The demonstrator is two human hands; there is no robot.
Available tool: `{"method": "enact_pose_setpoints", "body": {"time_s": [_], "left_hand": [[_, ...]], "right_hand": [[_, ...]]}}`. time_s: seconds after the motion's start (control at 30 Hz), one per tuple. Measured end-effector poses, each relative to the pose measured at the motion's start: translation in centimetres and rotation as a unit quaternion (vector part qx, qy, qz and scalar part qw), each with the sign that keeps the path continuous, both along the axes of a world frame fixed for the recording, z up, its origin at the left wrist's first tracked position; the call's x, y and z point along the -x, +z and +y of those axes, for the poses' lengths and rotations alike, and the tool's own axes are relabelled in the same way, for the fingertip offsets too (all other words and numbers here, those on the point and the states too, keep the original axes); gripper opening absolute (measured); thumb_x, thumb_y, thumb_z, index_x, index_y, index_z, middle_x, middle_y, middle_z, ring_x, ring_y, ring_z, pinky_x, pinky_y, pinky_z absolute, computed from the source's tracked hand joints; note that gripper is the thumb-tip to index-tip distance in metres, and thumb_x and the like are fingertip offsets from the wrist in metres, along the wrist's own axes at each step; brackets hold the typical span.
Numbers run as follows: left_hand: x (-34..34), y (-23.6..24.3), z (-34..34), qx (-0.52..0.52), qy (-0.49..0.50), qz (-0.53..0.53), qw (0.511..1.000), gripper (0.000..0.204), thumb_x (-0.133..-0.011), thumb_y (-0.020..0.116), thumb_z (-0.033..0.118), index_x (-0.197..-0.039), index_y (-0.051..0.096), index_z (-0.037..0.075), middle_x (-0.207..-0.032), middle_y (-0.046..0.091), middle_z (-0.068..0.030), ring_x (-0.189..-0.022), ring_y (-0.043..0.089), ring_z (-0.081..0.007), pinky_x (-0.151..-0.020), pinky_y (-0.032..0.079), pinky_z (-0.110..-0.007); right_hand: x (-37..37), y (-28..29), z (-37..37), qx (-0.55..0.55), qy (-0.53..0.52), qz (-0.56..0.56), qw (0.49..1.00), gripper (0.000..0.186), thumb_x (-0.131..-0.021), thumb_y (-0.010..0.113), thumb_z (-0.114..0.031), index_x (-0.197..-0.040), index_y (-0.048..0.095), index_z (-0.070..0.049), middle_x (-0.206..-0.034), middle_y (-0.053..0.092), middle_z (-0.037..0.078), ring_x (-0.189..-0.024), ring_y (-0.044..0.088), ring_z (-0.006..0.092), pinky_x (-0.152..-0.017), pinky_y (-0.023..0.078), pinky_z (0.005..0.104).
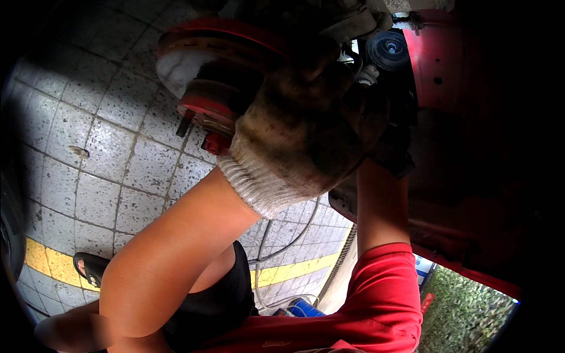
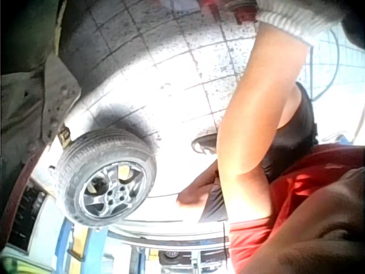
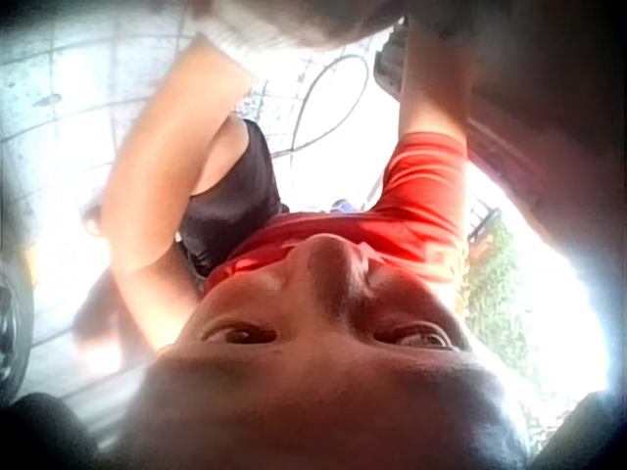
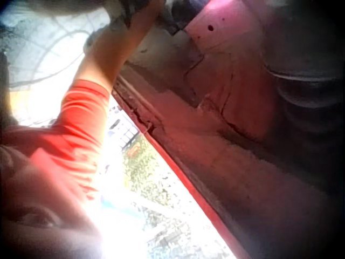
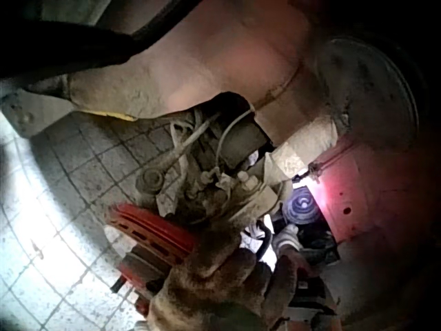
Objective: The person works under the hood of a red car, manipulating hoses and components within the engine bay. They then move to the underside of the vehicle to work on the suspension or brake assembly, using a flashlight to illuminate the area.
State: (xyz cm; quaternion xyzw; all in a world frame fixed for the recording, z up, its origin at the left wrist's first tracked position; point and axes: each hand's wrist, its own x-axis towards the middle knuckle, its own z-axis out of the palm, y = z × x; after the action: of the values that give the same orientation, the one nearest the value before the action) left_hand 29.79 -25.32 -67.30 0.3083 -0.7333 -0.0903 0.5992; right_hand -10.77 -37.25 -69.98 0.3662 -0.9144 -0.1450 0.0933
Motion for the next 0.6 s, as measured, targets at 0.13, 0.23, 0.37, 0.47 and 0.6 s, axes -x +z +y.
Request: {"method": "enact_pose_setpoints", "body": {"time_s": [0.13, 0.23, 0.37, 0.47, 0.6], "left_hand": [[1.2, -0.3, -0.4, 0.025, 0.045, 0.095, 0.994, 0.024, -0.073, 0.072, 0.022, -0.093, 0.073, 0.01, -0.08, 0.064, -0.0007, -0.089, 0.065, -0.0197, -0.106, 0.05, -0.041], [1.2, 0.0, 0.0, 0.016, 0.037, 0.094, 0.995, 0.019, -0.075, 0.071, 0.019, -0.09, 0.074, 0.008, -0.079, 0.065, -0.0013, -0.091, 0.066, -0.0207, -0.107, 0.05, -0.042], [1.3, -0.3, -0.3, 0.032, 0.044, 0.094, 0.994, 0.024, -0.074, 0.072, 0.02, -0.093, 0.075, 0.006, -0.08, 0.065, -0.0023, -0.093, 0.066, -0.0225, -0.106, 0.051, -0.043], [1.4, -0.7, -0.5, 0.044, 0.059, 0.079, 0.994, 0.039, -0.071, 0.078, 0.029, -0.103, 0.074, 0.007, -0.085, 0.065, -0.0025, -0.094, 0.065, -0.0227, -0.105, 0.051, -0.044], [0.9, -0.4, -0.1, 0.021, 0.024, 0.058, 0.998, 0.065, -0.066, 0.086, 0.042, -0.12, 0.072, 0.009, -0.092, 0.065, -0.002, -0.097, 0.064, -0.023, -0.103, 0.05, -0.045]], "right_hand": [[-1.0, -0.9, -0.5, 0.005, 0.002, -0.016, 1.0, 0.093, -0.083, 0.077, -0.041, -0.153, 0.033, 0.002, -0.159, 0.041, 0.024, -0.145, 0.047, 0.0477, -0.115, 0.038, 0.0675], [-0.3, -0.3, -0.1, 0.004, -0.009, -0.009, 1.0, 0.094, -0.083, 0.077, -0.041, -0.153, 0.032, 0.002, -0.159, 0.041, 0.024, -0.145, 0.047, 0.048, -0.115, 0.037, 0.0679], [-0.9, -0.3, 0.0, 0.011, -0.005, -0.014, 1.0, 0.095, -0.082, 0.078, -0.042, -0.153, 0.032, 0.003, -0.159, 0.04, 0.025, -0.145, 0.046, 0.0484, -0.115, 0.037, 0.0684], [-1.8, -1.2, -1.2, 0.018, 0.003, -0.029, 0.999, 0.097, -0.082, 0.078, -0.042, -0.153, 0.031, 0.003, -0.159, 0.04, 0.025, -0.145, 0.046, 0.0488, -0.115, 0.037, 0.0688], [0.2, 0.1, -0.4, 0.026, 0.001, -0.009, 1.0, 0.097, -0.082, 0.078, -0.043, -0.153, 0.03, 0.004, -0.159, 0.039, 0.025, -0.145, 0.046, 0.0497, -0.114, 0.036, 0.0722]]}}
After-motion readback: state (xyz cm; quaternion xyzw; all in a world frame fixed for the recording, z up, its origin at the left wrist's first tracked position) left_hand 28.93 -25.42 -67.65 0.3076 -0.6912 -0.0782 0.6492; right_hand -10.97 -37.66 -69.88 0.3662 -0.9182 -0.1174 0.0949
